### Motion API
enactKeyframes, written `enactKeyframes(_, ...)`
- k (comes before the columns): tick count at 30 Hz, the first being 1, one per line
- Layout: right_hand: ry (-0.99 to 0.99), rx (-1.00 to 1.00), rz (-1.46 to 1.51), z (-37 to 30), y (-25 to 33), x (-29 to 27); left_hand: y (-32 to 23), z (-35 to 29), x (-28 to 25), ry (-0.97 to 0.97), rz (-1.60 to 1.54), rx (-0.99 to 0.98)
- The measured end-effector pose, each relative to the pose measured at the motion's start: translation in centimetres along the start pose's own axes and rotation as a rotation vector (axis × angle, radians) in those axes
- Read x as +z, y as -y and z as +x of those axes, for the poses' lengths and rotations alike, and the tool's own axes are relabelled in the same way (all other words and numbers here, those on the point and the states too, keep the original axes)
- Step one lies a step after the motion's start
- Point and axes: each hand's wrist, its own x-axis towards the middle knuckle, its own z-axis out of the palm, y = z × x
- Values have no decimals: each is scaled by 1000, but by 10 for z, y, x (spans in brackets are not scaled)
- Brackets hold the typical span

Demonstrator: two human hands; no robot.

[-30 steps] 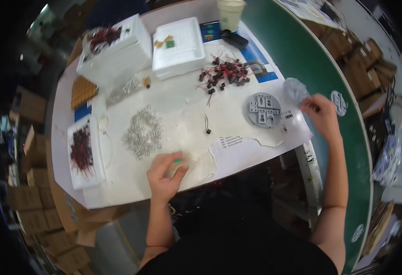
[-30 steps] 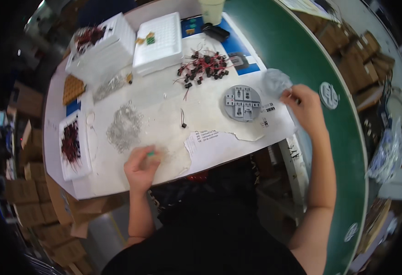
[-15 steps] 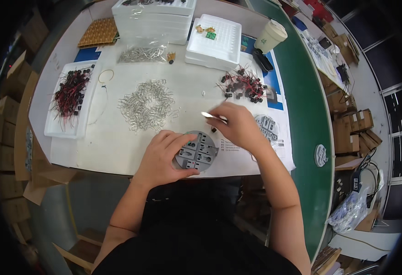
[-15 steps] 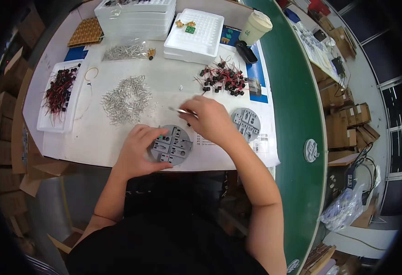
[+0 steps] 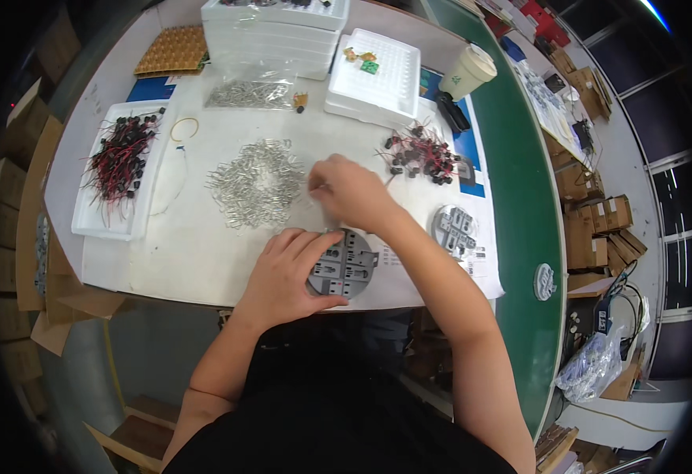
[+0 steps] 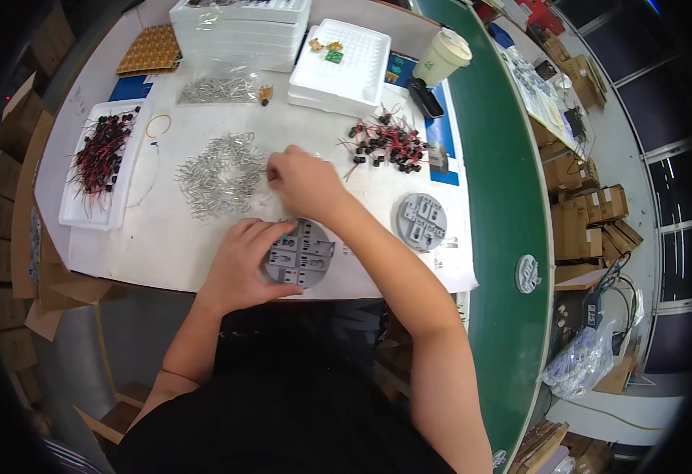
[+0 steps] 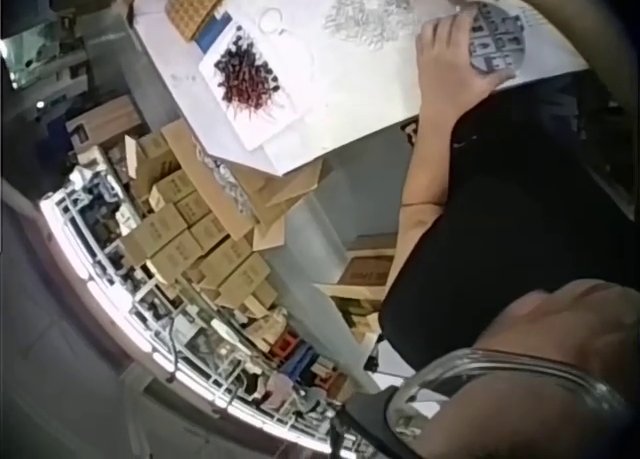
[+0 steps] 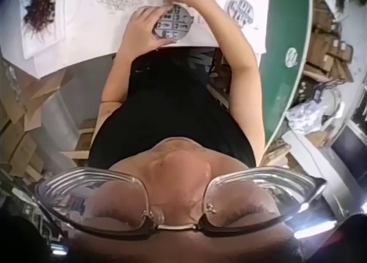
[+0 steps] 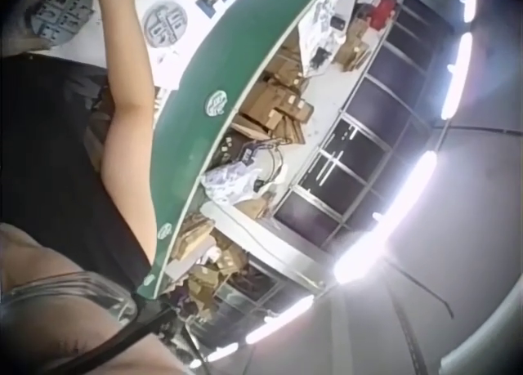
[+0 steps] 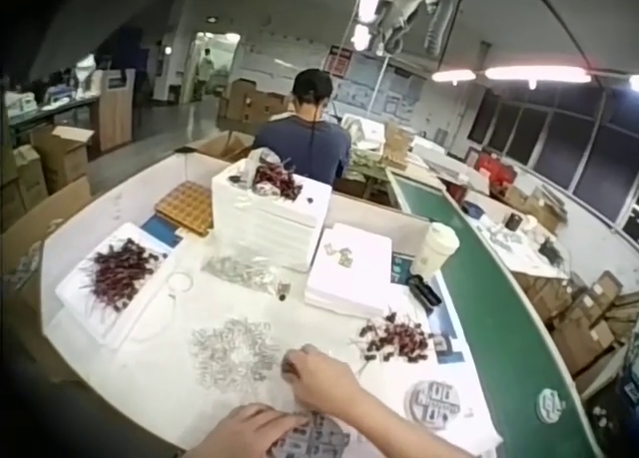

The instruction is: Manually assemble small electronic or mechanical components onto a circular plastic base using precision tools.

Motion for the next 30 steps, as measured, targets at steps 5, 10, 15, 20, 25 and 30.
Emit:
enactKeyframes(5, -53, 151, 330, -23, -3, -36, -1, 1, 5, -117, -39, -109)
enactKeyframes(10, 103, 297, 424, -53, 2, -45, 2, 0, -2, -102, -52, -117)
enactKeyframes(15, 186, 389, 453, -62, 0, -44, 2, 1, 2, -77, -55, -116)
enactKeyframes(20, 188, 401, 423, -60, 9, -38, 1, 1, -1, -85, -48, -108)
enactKeyframes(25, 81, 433, 483, -56, 0, -26, 0, 1, -1, -84, -58, -105)
enactKeyframes(30, 138, 432, 334, -47, 14, -33, 0, 1, -2, -82, -62, -113)
